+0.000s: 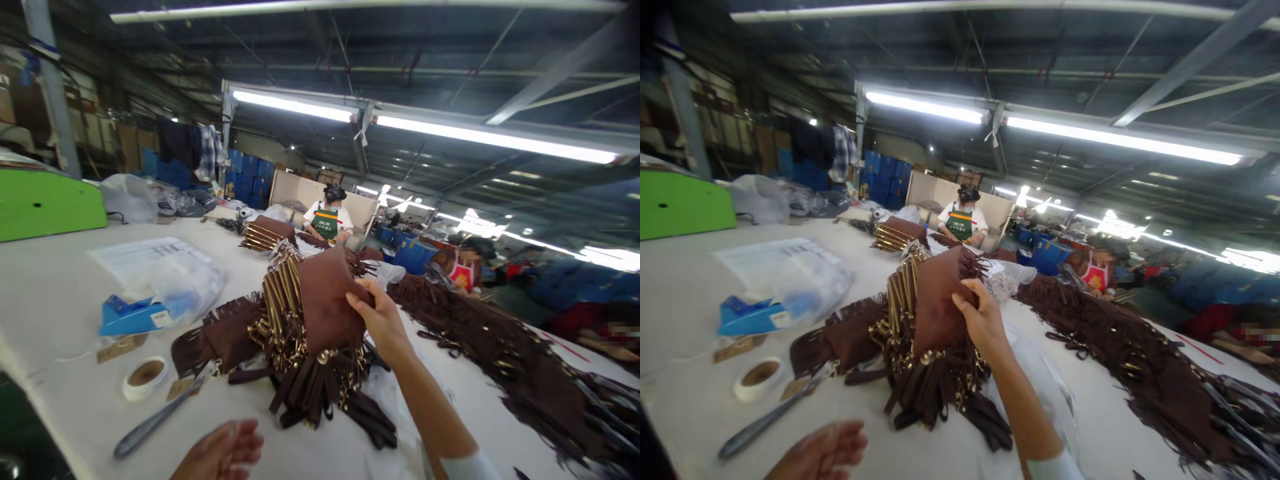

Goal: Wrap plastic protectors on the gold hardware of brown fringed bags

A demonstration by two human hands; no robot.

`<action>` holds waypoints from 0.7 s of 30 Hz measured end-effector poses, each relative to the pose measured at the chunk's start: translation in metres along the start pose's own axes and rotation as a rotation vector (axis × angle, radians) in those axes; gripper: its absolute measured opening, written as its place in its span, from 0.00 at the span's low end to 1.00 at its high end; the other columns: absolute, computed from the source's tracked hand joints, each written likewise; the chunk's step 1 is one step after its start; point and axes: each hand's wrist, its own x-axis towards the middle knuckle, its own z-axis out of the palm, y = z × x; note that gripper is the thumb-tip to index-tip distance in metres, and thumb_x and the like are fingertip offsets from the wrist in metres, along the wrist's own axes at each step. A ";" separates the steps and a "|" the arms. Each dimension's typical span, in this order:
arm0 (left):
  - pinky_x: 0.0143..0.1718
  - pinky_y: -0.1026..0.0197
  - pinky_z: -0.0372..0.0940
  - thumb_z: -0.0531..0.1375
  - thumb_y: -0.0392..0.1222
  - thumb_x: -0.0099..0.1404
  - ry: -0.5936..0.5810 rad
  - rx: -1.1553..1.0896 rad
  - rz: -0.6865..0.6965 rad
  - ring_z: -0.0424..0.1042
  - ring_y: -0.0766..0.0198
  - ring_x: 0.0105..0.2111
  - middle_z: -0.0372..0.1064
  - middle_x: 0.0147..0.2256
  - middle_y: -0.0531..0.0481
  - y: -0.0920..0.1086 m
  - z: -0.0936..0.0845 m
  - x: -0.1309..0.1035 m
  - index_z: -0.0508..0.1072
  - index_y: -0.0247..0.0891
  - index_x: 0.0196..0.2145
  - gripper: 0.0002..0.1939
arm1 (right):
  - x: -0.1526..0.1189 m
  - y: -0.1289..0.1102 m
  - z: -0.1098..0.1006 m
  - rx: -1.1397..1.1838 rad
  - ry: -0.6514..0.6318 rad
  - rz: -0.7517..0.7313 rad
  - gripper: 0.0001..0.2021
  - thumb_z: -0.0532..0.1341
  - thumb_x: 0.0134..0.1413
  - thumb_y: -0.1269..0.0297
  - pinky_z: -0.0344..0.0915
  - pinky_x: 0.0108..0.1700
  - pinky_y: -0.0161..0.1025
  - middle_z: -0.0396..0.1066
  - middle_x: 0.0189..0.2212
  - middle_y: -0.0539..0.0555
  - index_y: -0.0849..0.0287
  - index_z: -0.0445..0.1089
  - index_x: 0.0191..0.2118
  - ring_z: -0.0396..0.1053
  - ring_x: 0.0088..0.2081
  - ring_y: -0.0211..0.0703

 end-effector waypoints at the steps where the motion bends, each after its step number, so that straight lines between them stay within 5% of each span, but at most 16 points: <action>1: 0.52 0.51 0.69 0.55 0.64 0.64 -0.054 -0.074 0.067 0.69 0.49 0.54 0.70 0.52 0.40 0.011 0.001 0.002 0.70 0.39 0.52 0.29 | -0.019 -0.006 -0.001 0.160 -0.052 0.054 0.16 0.61 0.53 0.55 0.66 0.39 0.37 0.73 0.37 0.52 0.58 0.68 0.45 0.70 0.38 0.45; 3: 0.55 0.49 0.66 0.54 0.64 0.65 -0.332 -0.359 0.247 0.64 0.47 0.58 0.66 0.57 0.38 0.027 0.007 0.003 0.69 0.36 0.55 0.32 | -0.059 -0.008 -0.002 0.434 -0.143 0.231 0.16 0.63 0.53 0.56 0.67 0.36 0.36 0.74 0.37 0.52 0.55 0.66 0.46 0.71 0.35 0.44; 5: 0.52 0.48 0.69 0.54 0.62 0.67 -0.397 -0.495 0.282 0.68 0.46 0.55 0.68 0.55 0.38 0.031 0.014 -0.001 0.69 0.37 0.55 0.30 | -0.100 0.004 0.002 0.620 -0.171 0.422 0.16 0.65 0.52 0.57 0.67 0.34 0.35 0.75 0.37 0.51 0.54 0.66 0.46 0.72 0.33 0.43; 10: 0.43 0.57 0.75 0.60 0.33 0.66 0.042 -0.578 0.211 0.78 0.56 0.40 0.77 0.43 0.43 -0.010 0.011 -0.013 0.75 0.34 0.47 0.12 | -0.205 0.073 0.026 0.868 0.009 0.842 0.22 0.72 0.44 0.58 0.69 0.41 0.37 0.77 0.40 0.51 0.54 0.70 0.46 0.75 0.39 0.44; 13: 0.43 0.54 0.76 0.58 0.30 0.67 0.117 -0.564 0.194 0.78 0.56 0.40 0.77 0.44 0.44 -0.045 0.002 -0.025 0.74 0.35 0.49 0.14 | -0.270 0.095 0.041 1.012 0.142 1.055 0.24 0.70 0.46 0.52 0.69 0.49 0.41 0.77 0.45 0.53 0.56 0.71 0.48 0.74 0.45 0.46; 17: 0.46 0.51 0.75 0.57 0.32 0.68 0.137 -0.525 0.175 0.75 0.52 0.47 0.74 0.50 0.42 -0.065 0.000 -0.056 0.70 0.38 0.56 0.19 | -0.337 0.075 0.050 1.101 0.012 1.097 0.27 0.70 0.48 0.52 0.66 0.54 0.47 0.75 0.49 0.58 0.60 0.70 0.52 0.72 0.50 0.51; 21: 0.49 0.49 0.74 0.57 0.33 0.68 0.161 -0.496 0.127 0.71 0.49 0.53 0.70 0.55 0.46 -0.064 0.002 -0.090 0.67 0.46 0.59 0.23 | -0.360 0.038 0.039 1.055 -0.233 0.996 0.32 0.73 0.42 0.61 0.64 0.56 0.51 0.75 0.48 0.59 0.61 0.68 0.55 0.73 0.48 0.54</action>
